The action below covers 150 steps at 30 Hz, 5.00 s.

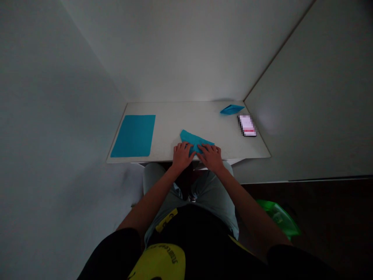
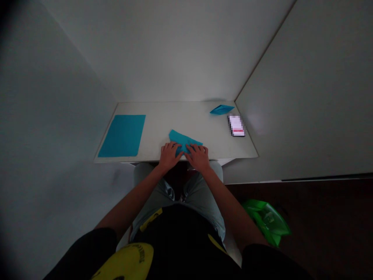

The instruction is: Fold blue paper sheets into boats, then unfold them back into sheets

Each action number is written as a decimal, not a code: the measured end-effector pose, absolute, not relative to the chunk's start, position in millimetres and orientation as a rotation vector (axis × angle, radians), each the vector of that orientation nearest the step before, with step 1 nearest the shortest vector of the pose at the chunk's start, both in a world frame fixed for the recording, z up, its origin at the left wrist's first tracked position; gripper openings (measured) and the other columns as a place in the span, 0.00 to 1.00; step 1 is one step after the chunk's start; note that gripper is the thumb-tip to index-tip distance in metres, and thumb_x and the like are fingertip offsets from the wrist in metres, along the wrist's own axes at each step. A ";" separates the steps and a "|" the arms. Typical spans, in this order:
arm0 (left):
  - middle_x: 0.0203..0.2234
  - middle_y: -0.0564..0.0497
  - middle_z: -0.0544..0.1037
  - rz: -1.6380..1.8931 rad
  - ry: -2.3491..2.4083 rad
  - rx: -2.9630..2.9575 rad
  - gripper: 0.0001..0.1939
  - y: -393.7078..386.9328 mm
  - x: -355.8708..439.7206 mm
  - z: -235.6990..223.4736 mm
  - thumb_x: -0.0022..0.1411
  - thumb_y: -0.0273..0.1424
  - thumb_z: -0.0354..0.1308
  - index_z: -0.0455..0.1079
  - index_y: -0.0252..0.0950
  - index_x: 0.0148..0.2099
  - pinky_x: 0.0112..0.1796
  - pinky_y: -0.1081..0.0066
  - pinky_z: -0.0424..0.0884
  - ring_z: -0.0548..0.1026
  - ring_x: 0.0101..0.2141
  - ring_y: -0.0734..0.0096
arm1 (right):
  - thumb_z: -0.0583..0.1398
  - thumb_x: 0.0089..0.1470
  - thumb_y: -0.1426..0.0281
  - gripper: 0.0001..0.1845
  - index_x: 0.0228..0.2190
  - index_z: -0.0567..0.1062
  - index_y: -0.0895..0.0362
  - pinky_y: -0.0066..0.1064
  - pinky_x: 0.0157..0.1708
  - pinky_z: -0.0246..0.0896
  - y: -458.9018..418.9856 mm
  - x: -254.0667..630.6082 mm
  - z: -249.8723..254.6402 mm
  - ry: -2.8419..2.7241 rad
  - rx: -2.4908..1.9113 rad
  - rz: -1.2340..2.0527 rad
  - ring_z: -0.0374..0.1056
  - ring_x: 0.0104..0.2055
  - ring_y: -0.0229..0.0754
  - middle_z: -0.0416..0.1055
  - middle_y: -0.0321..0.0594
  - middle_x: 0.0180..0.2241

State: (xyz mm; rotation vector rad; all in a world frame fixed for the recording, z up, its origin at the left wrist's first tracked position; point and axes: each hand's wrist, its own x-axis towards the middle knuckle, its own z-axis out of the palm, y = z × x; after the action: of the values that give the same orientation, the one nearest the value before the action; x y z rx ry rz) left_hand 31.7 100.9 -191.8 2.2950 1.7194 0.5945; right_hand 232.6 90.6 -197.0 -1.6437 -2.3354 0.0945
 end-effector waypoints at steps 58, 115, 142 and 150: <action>0.60 0.44 0.83 0.621 1.216 2.462 0.23 111.5 -23.3 -202.2 0.70 0.44 0.67 0.78 0.40 0.61 0.71 0.50 0.64 0.78 0.63 0.58 | 0.61 0.69 0.48 0.33 0.68 0.73 0.49 0.55 0.64 0.60 112.9 264.9 -188.0 -2.625 -1.286 0.375 0.66 0.67 0.61 0.66 0.44 0.73; 0.67 0.47 0.76 0.639 1.505 2.445 0.21 64.9 -21.5 -209.4 0.72 0.30 0.61 0.76 0.43 0.65 0.72 0.47 0.60 0.68 0.71 0.55 | 0.61 0.67 0.66 0.27 0.65 0.75 0.48 0.54 0.64 0.57 69.8 303.6 -210.7 -2.328 -1.481 0.294 0.66 0.69 0.57 0.73 0.45 0.67; 0.64 0.43 0.79 0.626 1.404 2.422 0.17 115.3 -50.4 -198.5 0.77 0.34 0.55 0.76 0.42 0.63 0.70 0.51 0.63 0.71 0.69 0.58 | 0.55 0.74 0.65 0.23 0.66 0.75 0.45 0.52 0.67 0.61 121.2 296.4 -195.3 -2.486 -1.261 0.367 0.65 0.73 0.52 0.71 0.42 0.69; 0.69 0.45 0.74 0.417 1.111 2.503 0.27 102.3 -80.6 -194.2 0.70 0.38 0.66 0.72 0.47 0.70 0.73 0.48 0.57 0.69 0.71 0.60 | 0.65 0.67 0.61 0.31 0.69 0.71 0.41 0.58 0.69 0.57 111.5 327.9 -189.6 -2.607 -1.143 0.536 0.62 0.75 0.55 0.66 0.40 0.72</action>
State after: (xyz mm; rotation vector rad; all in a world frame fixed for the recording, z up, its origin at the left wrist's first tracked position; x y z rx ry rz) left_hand -80.6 102.3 -194.2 2.5029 1.1111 0.4168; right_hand 327.9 111.5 -189.6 -1.1431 -2.6075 0.5365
